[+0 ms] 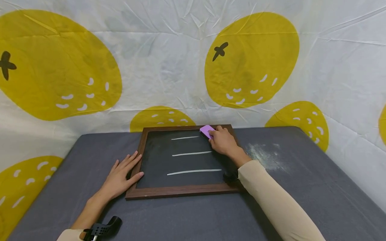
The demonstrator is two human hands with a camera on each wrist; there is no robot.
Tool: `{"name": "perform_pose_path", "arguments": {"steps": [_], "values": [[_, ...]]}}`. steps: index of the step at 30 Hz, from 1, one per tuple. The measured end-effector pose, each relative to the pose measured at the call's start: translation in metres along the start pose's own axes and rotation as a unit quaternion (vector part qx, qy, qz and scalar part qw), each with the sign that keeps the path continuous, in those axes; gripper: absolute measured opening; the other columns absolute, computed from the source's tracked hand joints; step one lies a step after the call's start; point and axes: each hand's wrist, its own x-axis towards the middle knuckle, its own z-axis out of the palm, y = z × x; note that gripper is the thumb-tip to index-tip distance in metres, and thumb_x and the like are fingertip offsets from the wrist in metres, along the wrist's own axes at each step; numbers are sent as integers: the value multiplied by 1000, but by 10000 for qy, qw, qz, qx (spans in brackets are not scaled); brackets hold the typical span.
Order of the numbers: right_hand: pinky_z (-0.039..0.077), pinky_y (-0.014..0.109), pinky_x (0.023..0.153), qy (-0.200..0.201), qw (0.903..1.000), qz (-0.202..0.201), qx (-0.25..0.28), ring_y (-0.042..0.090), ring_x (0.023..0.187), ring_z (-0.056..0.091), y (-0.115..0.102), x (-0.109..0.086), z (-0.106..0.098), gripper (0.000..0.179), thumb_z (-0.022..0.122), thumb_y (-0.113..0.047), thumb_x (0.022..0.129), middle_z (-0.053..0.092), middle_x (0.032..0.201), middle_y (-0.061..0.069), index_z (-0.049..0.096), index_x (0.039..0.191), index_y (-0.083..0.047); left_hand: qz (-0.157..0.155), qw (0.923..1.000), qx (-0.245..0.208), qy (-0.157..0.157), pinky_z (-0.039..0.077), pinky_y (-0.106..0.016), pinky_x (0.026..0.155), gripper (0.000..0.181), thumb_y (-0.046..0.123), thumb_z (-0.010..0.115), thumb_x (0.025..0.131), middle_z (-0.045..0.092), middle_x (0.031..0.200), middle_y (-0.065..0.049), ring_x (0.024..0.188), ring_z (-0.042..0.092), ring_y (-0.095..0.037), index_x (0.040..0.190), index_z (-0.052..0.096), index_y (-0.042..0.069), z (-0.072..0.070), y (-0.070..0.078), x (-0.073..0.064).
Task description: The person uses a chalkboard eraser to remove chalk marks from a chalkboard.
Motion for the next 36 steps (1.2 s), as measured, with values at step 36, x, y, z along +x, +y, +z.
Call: {"name": "perform_pose_path", "arguments": {"steps": [36], "values": [[51,50,77,-183,9996,-167,-144,34,98,52,-25,8,5,36,62,-22,92,54,110,17,65,126,-12,101,9999,9,113,11,-66,106,68,41,61,92,30,153,-14,137,26,-43,149,38,11,1,3,-2]]}}
